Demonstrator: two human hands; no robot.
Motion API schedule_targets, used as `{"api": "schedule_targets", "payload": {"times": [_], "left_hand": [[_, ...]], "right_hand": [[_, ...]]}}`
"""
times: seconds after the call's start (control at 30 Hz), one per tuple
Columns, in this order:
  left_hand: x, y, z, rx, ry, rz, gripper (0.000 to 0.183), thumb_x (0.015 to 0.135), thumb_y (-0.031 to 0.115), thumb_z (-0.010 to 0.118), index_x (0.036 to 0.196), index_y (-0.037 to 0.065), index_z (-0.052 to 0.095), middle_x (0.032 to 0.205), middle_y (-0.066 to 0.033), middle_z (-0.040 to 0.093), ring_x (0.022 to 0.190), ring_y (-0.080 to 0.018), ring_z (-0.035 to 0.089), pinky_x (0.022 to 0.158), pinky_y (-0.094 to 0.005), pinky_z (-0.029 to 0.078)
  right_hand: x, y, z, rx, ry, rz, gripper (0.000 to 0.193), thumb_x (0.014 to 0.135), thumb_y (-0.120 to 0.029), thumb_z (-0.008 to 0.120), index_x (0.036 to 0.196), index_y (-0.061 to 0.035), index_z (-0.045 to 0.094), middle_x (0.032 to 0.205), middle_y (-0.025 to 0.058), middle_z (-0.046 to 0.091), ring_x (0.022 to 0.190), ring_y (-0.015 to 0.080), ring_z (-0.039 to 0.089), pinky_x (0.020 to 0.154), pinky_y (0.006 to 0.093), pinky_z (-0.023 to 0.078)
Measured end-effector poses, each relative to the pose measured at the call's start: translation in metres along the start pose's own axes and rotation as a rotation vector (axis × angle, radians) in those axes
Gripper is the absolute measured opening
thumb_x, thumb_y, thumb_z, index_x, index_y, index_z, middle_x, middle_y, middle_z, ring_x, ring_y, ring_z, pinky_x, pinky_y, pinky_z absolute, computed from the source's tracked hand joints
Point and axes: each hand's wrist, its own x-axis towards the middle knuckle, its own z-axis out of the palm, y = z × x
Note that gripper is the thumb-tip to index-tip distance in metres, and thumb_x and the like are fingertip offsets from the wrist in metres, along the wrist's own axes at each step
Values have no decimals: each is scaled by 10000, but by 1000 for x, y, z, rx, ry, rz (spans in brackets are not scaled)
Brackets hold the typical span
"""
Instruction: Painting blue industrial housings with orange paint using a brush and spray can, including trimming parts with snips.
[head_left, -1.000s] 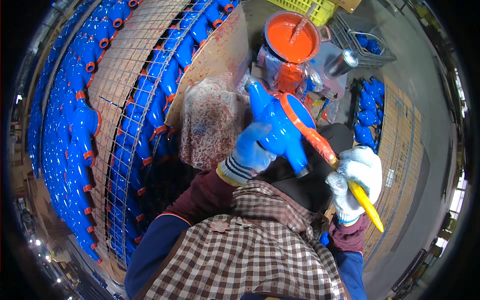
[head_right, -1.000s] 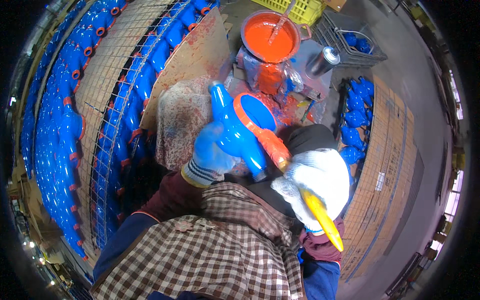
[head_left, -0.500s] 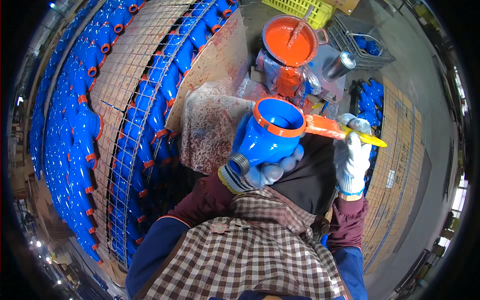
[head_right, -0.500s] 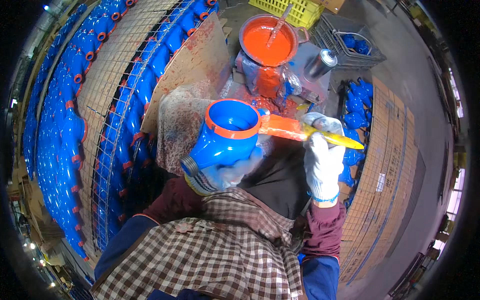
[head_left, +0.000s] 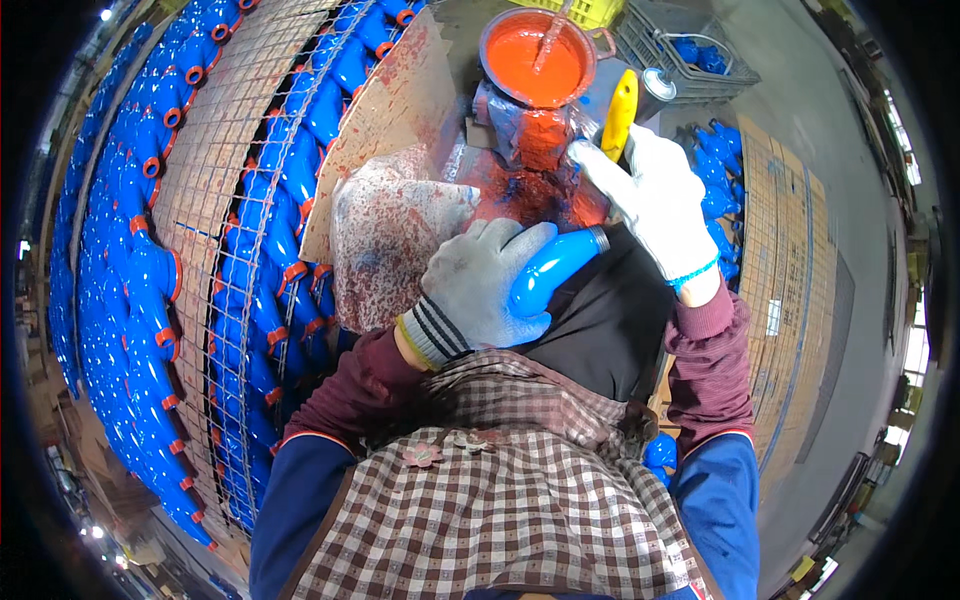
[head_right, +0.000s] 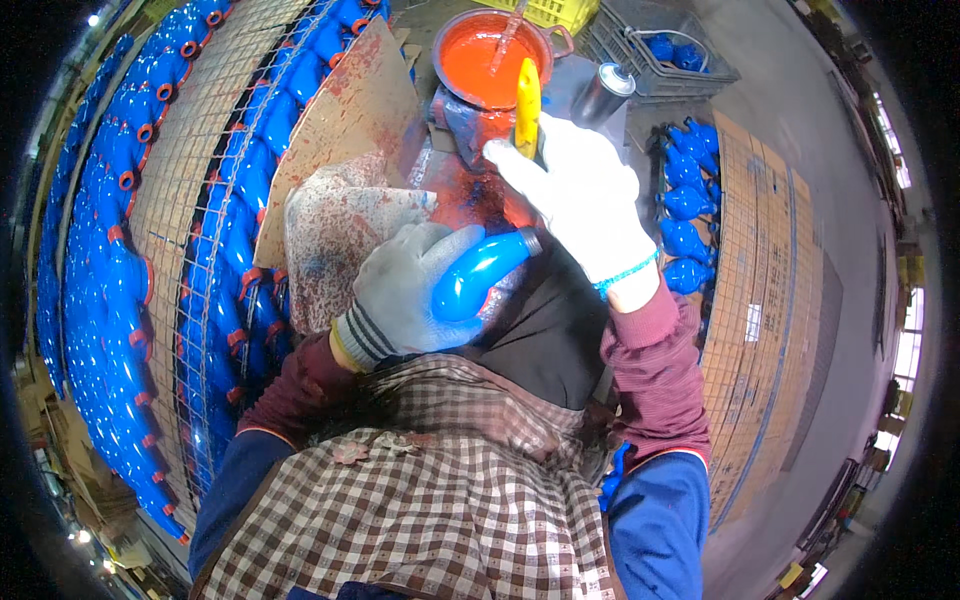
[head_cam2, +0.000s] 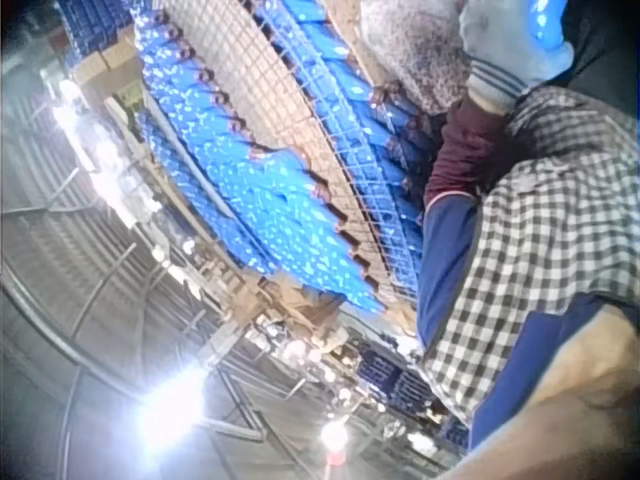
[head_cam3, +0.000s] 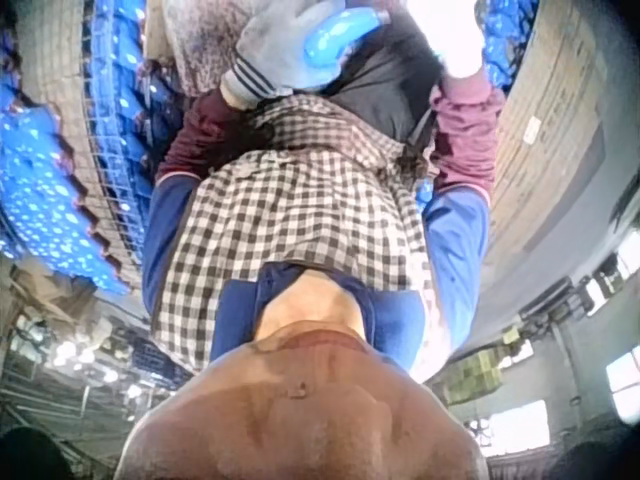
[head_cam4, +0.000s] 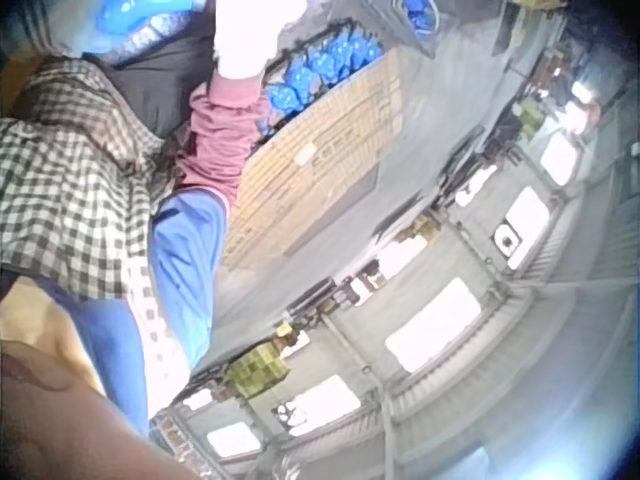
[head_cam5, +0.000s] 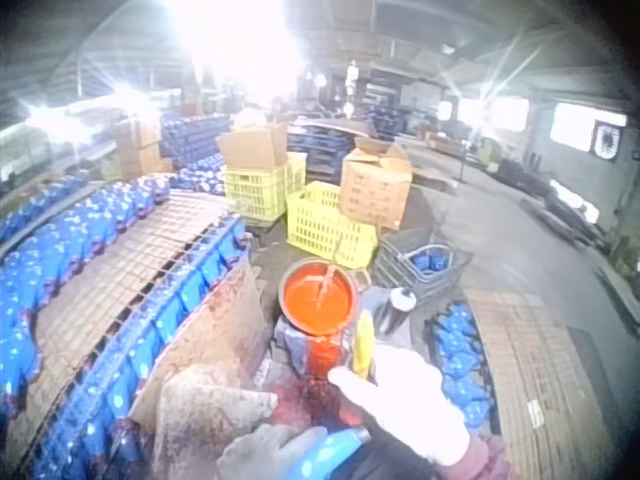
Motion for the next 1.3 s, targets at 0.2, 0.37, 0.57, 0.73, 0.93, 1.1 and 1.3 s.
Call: {"api": "schedule_targets", "payload": {"times": [0.2, 0.37, 0.57, 0.73, 0.93, 1.1, 1.3], "left_hand": [[0, 0, 2, -39, 24, -52, 793, 610, 375, 850, 1311, 152, 553, 1071, -144, 605, 997, -365, 620, 823, -491, 539], [-3, -4, 8, -284, 76, -109, 810, 631, 374, 857, 1334, 110, 553, 1084, -165, 613, 997, -364, 630, 855, -468, 531], [-13, -20, 28, -1519, -32, -280, 747, 728, 254, 817, 1365, -3, 523, 1260, -131, 615, 1081, -209, 637, 940, -354, 519], [-34, -18, 52, -1959, -47, -559, 715, 915, 468, 573, 1454, 16, 444, 1324, -133, 591, 1160, -202, 608, 1018, -378, 495], [-30, 21, 52, -2449, -149, 50, 894, 942, 741, 391, 1549, 90, 314, 1511, -121, 452, 1362, -264, 479, 1148, -469, 388], [-14, 31, 32, -2271, -221, -199, 860, 961, 655, 464, 1570, 89, 247, 1561, -115, 386, 1387, -254, 455, 1148, -450, 384], [11, 10, 20, -2042, -419, -315, 858, 867, 412, 704, 1545, 89, 290, 1460, -148, 482, 1302, -270, 534, 1110, -432, 425]], "right_hand": [[-19, -6, -13, -384, 213, -458, 180, 844, -166, 777, 1016, -139, 731, 753, 59, 622, 621, 234, 594, 527, 344, 463], [-40, -14, -21, 132, 200, -34, 158, 814, -122, 821, 906, -71, 703, 726, 56, 629, 644, 198, 621, 580, 298, 481], [-64, 6, -5, 547, 386, -49, 151, 875, -103, 745, 959, -50, 631, 955, 74, 635, 808, 158, 615, 728, 268, 490], [-88, 18, 44, 1341, 526, 455, 222, 986, -215, 641, 1131, -65, 567, 1049, 77, 622, 900, 148, 614, 795, 282, 514], [-101, 0, 82, 1132, 356, 456, 315, 977, -222, 667, 1232, -59, 581, 1100, 124, 646, 965, 220, 678, 837, 320, 575], [-79, 15, 57, 1218, 551, 882, 354, 980, -318, 663, 1200, -51, 586, 1013, 84, 666, 861, 171, 672, 735, 297, 577], [-58, 30, -13, 1016, 630, 418, 163, 986, -180, 639, 1080, -49, 612, 991, 55, 642, 833, 129, 632, 742, 261, 536]]}}
